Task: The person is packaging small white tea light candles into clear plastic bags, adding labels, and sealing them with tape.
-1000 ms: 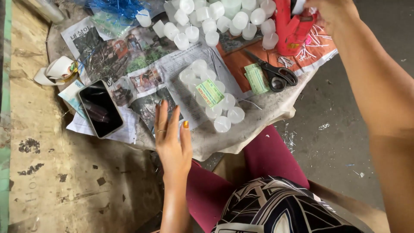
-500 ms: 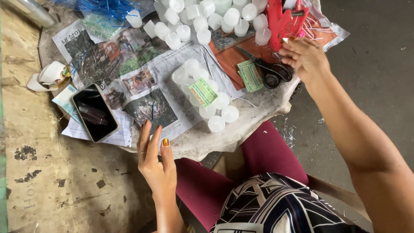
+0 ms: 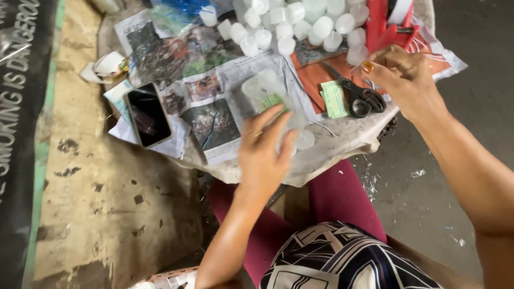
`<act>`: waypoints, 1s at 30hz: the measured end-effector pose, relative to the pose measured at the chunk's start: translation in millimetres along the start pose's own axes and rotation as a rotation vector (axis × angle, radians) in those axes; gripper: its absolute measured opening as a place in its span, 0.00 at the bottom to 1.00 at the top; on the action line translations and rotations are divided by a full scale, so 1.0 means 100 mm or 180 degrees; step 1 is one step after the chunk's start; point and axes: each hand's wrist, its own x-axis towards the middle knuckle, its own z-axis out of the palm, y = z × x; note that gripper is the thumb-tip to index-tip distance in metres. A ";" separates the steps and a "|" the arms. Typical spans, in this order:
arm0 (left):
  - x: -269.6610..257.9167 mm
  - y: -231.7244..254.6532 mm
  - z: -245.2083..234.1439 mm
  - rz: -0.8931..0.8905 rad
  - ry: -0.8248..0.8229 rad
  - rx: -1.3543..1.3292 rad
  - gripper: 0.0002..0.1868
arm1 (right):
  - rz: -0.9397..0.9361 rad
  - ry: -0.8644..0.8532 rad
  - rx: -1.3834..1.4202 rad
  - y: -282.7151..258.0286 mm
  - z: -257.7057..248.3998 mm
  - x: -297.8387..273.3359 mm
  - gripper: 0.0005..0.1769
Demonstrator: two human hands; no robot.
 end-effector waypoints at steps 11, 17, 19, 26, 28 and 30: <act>0.74 0.16 0.50 0.0057 -0.0061 -0.0474 0.03 | -0.0688 -0.0098 0.0270 -0.48 0.36 -0.12 0.27; 0.92 0.34 0.11 0.0033 -0.0218 -0.0352 0.04 | 0.0734 0.0035 0.1880 -0.13 0.52 0.03 0.25; 0.97 0.34 0.06 0.0023 -0.0223 -0.0332 0.05 | 0.0095 -0.0174 0.1927 -0.05 0.48 -0.04 0.31; 0.99 0.11 0.03 -0.0098 -0.0232 -0.0579 0.04 | -0.0491 -0.0425 0.0308 -0.13 0.50 -0.18 0.03; 0.99 -0.24 0.19 -0.0130 -0.0158 -0.0616 0.07 | -0.0250 -0.0686 0.0719 -0.05 0.59 -0.14 0.04; 0.92 -0.67 0.39 -0.0153 -0.0078 -0.0654 0.10 | -0.0003 -0.0935 0.1121 -0.03 0.72 -0.10 0.05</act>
